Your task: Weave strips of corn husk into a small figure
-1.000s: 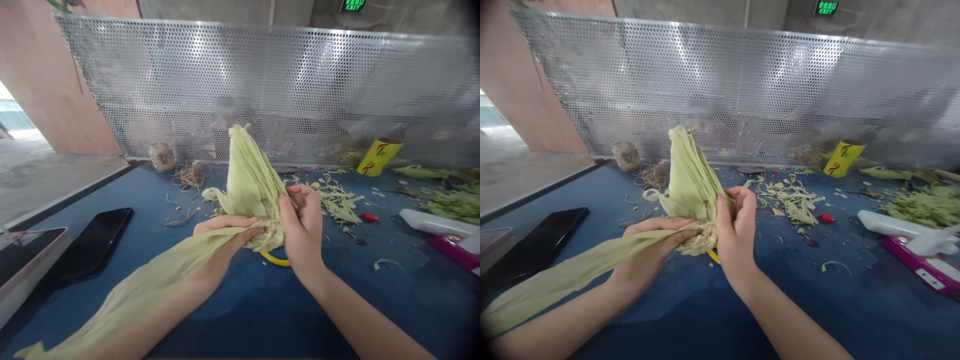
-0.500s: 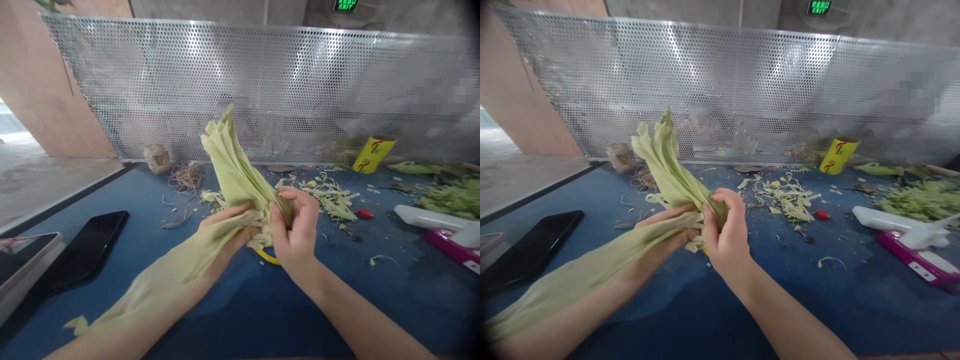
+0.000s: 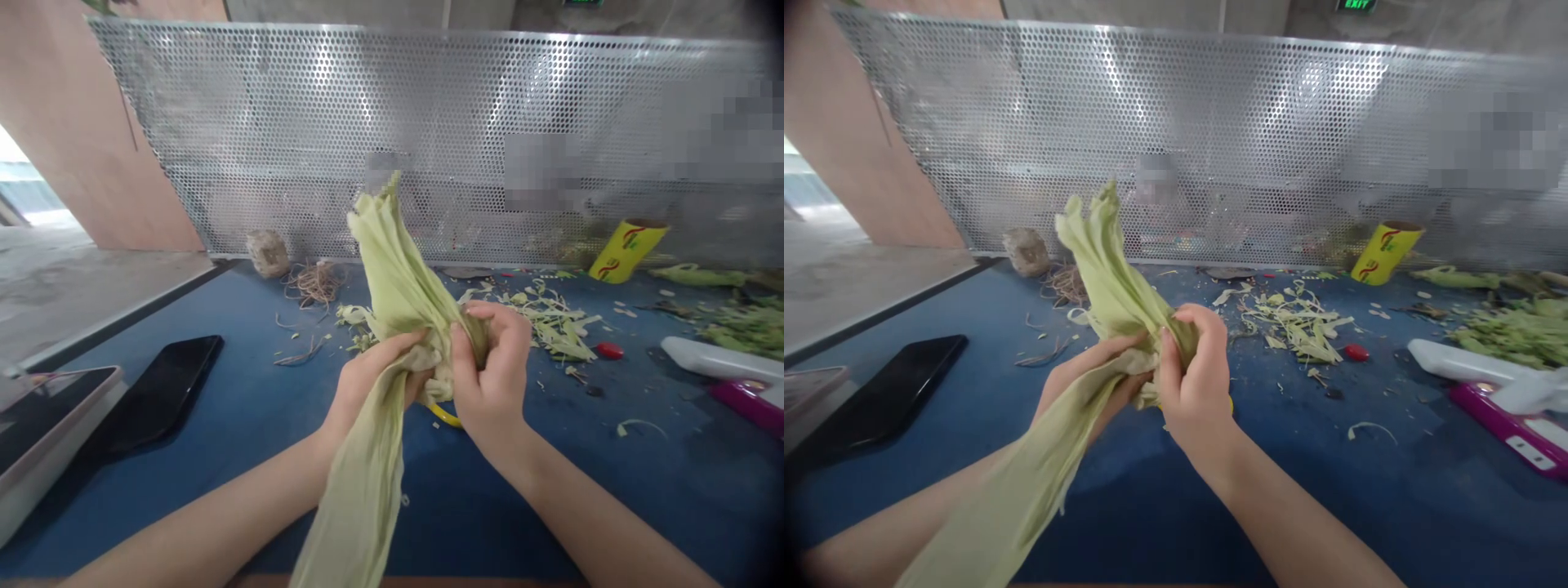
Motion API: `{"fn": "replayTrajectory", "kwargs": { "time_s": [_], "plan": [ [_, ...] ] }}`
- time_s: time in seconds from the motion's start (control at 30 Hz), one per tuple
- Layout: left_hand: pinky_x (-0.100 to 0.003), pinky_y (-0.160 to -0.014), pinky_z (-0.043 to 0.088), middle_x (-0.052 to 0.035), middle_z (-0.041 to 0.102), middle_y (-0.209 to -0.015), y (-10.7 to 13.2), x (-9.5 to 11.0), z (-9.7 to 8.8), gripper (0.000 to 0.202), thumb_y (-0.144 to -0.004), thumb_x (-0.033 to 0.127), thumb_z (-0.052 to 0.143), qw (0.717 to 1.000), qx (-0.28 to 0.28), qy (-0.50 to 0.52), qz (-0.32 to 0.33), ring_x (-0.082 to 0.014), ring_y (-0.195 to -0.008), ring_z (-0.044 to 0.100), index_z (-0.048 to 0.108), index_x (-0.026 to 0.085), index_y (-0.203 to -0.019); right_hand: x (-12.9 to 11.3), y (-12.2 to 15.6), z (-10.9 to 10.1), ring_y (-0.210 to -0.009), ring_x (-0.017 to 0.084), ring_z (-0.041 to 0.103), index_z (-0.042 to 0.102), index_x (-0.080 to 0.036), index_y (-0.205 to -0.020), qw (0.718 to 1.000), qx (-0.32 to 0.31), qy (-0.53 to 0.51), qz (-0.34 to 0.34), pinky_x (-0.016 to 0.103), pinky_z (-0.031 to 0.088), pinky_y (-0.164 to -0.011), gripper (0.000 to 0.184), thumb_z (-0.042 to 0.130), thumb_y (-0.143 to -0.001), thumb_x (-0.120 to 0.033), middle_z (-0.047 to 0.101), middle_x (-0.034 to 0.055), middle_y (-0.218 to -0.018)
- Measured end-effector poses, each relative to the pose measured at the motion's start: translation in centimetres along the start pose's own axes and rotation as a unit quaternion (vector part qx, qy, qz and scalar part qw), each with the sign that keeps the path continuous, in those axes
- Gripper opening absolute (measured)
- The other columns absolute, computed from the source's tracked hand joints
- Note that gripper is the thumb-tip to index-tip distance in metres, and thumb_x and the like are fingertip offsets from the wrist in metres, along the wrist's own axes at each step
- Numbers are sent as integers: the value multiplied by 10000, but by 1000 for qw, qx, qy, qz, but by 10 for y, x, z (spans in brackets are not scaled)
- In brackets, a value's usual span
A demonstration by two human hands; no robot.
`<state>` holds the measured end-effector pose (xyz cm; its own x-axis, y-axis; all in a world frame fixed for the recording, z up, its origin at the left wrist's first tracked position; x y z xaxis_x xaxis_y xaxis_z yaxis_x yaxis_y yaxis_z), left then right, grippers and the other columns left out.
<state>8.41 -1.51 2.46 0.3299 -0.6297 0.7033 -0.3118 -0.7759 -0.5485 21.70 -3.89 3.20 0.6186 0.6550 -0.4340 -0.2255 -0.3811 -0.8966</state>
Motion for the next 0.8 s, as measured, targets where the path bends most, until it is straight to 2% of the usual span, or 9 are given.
{"fn": "replayTrajectory", "kwargs": {
  "time_s": [0.13, 0.3, 0.4, 0.53, 0.67, 0.73, 0.8],
  "plan": [
    [-230, -717, 491, -39, 673, -848, 6, 10, 3, 283, -753, 185, 556, 996, 25, -64, 64, -160, -741, 626, 626, 210, -1026, 10, -3, -2, -747, 150, 506, 398, -222, -950, 992, 24, -25, 119, 314, 426, -657, 158, 447, -808, -172, 461, 31, -842],
    [-230, -759, 486, -51, 670, -869, 11, 20, 3, 272, -784, 173, 513, 983, 14, -111, 143, -155, -798, 616, 624, 202, -1031, 23, -2, -1, -724, 148, 514, 384, -219, -898, 971, 41, -76, 221, 304, 423, -643, 108, 448, -812, -203, 485, 24, -807],
    [-234, -757, 490, -53, 676, -872, 10, 20, 2, 269, -769, 172, 537, 981, 20, -124, 149, -158, -790, 617, 633, 199, -1019, 30, -3, 1, -710, 143, 517, 373, -217, -885, 964, 43, -93, 245, 300, 428, -639, 99, 444, -815, -214, 482, 17, -793],
    [-244, -717, 503, -36, 697, -859, 4, 21, -4, 226, -725, 201, 605, 993, 54, -64, 84, -169, -750, 630, 664, 208, -942, 38, -4, 6, -712, 141, 524, 365, -218, -886, 959, 45, -112, 258, 301, 438, -640, 105, 444, -822, -242, 486, 16, -794],
    [-266, -708, 516, -8, 710, -859, 0, 17, -9, 255, -670, 250, 668, 991, 102, 60, -70, -198, -778, 643, 671, 228, -924, 40, -4, 7, -721, 150, 539, 356, -221, -909, 947, 70, -138, 283, 318, 459, -633, 119, 421, -838, -290, 493, 28, -812],
    [-280, -748, 510, -8, 702, -909, 0, 10, -7, 303, -656, 270, 679, 980, 106, 106, -131, -211, -846, 635, 654, 237, -955, 34, -5, 3, -734, 153, 533, 360, -225, -924, 962, 75, -107, 241, 329, 460, -652, 115, 420, -838, -272, 482, 39, -837],
    [-291, -783, 495, -21, 689, -936, 0, 2, -5, 330, -623, 285, 701, 973, 115, 120, -161, -212, -869, 628, 640, 226, -942, 26, -7, -2, -775, 157, 522, 366, -228, -944, 982, 77, -60, 159, 336, 456, -687, 128, 425, -830, -234, 459, 49, -871]
  ]
}}
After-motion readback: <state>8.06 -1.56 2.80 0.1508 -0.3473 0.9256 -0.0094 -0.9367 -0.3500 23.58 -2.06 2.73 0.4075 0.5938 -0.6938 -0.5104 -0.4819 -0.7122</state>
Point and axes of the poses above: each hand's wrist, its own y-axis away from the middle knuckle, its own z-axis out of the palm, x = y × z, the point moved 4 cm from there along -y, towards the middle knuckle
